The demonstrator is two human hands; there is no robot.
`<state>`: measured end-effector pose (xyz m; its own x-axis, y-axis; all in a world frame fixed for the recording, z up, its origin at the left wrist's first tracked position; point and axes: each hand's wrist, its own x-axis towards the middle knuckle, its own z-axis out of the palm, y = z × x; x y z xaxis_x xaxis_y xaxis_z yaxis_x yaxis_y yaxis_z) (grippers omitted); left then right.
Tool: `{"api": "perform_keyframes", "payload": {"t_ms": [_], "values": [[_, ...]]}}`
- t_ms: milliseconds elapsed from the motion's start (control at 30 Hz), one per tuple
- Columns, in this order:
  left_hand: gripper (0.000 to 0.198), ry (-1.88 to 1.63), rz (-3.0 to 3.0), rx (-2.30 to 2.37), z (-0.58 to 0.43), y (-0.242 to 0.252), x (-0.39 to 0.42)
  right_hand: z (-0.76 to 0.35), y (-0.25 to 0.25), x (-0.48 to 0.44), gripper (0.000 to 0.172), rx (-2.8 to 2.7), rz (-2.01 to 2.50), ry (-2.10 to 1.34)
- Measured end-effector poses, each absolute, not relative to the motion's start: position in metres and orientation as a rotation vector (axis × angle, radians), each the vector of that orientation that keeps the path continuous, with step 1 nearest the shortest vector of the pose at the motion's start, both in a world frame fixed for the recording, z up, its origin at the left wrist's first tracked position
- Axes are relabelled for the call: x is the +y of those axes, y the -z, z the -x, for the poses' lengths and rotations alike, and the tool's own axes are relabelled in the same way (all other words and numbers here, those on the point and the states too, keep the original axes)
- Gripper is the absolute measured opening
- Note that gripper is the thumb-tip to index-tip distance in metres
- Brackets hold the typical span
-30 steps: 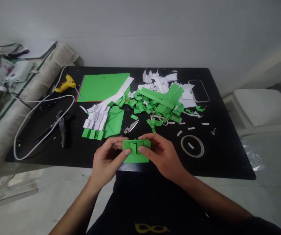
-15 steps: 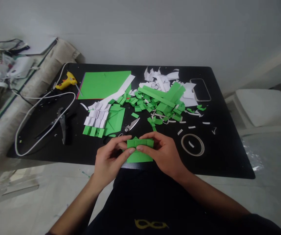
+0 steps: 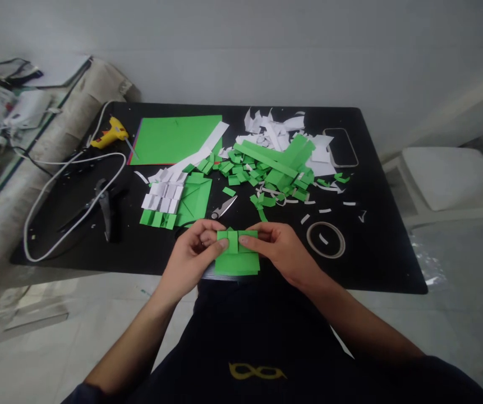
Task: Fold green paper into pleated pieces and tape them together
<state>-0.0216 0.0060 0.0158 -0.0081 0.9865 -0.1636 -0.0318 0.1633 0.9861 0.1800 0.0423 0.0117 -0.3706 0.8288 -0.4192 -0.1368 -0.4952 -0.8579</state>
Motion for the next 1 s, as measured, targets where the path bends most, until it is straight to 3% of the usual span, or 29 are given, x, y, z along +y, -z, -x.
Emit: {"api": "perform_keyframes", "payload": {"t_ms": [467, 833, 1000], "values": [[0.022, -1.027, -1.009, 1.198, 0.010, -0.007, 0.011, -0.192, -0.018, 0.033, 0.040, -1.201, 1.277, -1.795], [0.033, -1.020, -0.971, 1.222, 0.005, -0.007, 0.011, -0.198, -0.018, 0.032, 0.046, -1.248, 1.208, -1.788], [0.033, -1.005, -0.980, 1.222, 0.004, -0.007, 0.011, -0.201, -0.016, 0.032, 0.040, -1.281, 1.211, -1.757]]}}
